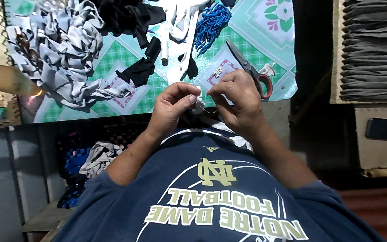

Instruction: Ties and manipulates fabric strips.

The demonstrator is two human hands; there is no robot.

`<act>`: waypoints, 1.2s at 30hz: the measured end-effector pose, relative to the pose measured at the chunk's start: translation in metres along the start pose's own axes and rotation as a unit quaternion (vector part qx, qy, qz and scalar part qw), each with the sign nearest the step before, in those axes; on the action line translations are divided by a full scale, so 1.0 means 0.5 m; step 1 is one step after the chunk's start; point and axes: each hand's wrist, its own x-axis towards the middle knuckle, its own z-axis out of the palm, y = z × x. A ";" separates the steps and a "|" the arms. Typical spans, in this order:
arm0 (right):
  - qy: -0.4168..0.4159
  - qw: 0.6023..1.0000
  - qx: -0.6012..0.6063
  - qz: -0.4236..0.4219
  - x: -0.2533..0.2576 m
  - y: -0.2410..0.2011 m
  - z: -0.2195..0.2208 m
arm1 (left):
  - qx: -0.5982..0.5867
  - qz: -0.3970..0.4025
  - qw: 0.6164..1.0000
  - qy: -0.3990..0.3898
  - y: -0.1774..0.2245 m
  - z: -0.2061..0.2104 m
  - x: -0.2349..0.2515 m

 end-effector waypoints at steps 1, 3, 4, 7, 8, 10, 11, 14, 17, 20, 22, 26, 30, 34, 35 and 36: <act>0.000 1.000 0.003 0.000 0.000 0.000 0.000 | 0.000 0.000 1.000 0.000 0.000 0.000 0.000; -0.001 1.000 0.007 0.000 0.000 0.000 0.001 | 0.001 -0.001 1.000 -0.001 -0.001 0.000 0.000; 0.000 1.000 0.009 0.000 0.000 0.001 0.001 | 0.000 -0.002 1.000 -0.002 -0.001 0.000 0.000; 0.002 1.000 0.023 0.001 -0.003 0.002 0.004 | -0.005 -0.005 1.000 -0.007 -0.001 -0.001 0.000; 0.004 1.000 0.027 0.003 -0.004 0.002 0.005 | -0.006 -0.005 1.000 -0.009 -0.002 -0.001 0.000; 0.005 0.999 0.034 0.005 -0.005 0.002 0.006 | -0.010 -0.009 1.000 -0.012 -0.001 -0.001 0.000; 0.005 0.999 0.036 0.005 -0.005 0.002 0.007 | -0.011 -0.012 1.000 -0.013 -0.001 -0.001 -0.001; 0.006 0.999 0.053 0.006 -0.006 0.002 0.008 | -0.018 -0.025 0.999 -0.014 0.001 -0.002 -0.002; 0.005 0.998 0.066 0.010 -0.007 0.002 0.009 | -0.028 -0.036 0.999 -0.012 0.001 -0.002 -0.002; 0.007 0.997 0.071 0.011 -0.008 0.002 0.010 | -0.034 -0.043 0.998 -0.009 0.000 -0.001 -0.002; 0.006 0.997 0.069 0.014 -0.008 0.001 0.011 | -0.038 -0.044 0.998 -0.010 -0.001 -0.001 -0.002; 0.008 0.998 0.067 0.011 -0.009 0.002 0.013 | -0.043 -0.044 0.998 -0.011 -0.003 -0.001 -0.002; 0.006 0.997 0.075 0.012 -0.011 0.002 0.016 | -0.043 -0.052 0.998 -0.004 -0.003 0.000 -0.002; 0.003 0.997 0.079 0.009 -0.010 0.000 0.020 | -0.039 -0.057 0.998 0.001 -0.008 0.001 -0.001; 0.002 0.997 0.080 0.009 -0.010 0.001 0.021 | -0.039 -0.057 0.998 0.003 -0.009 0.001 -0.001; 0.004 0.997 0.082 0.009 -0.010 0.003 0.023 | -0.038 -0.055 0.998 0.007 -0.010 0.002 -0.001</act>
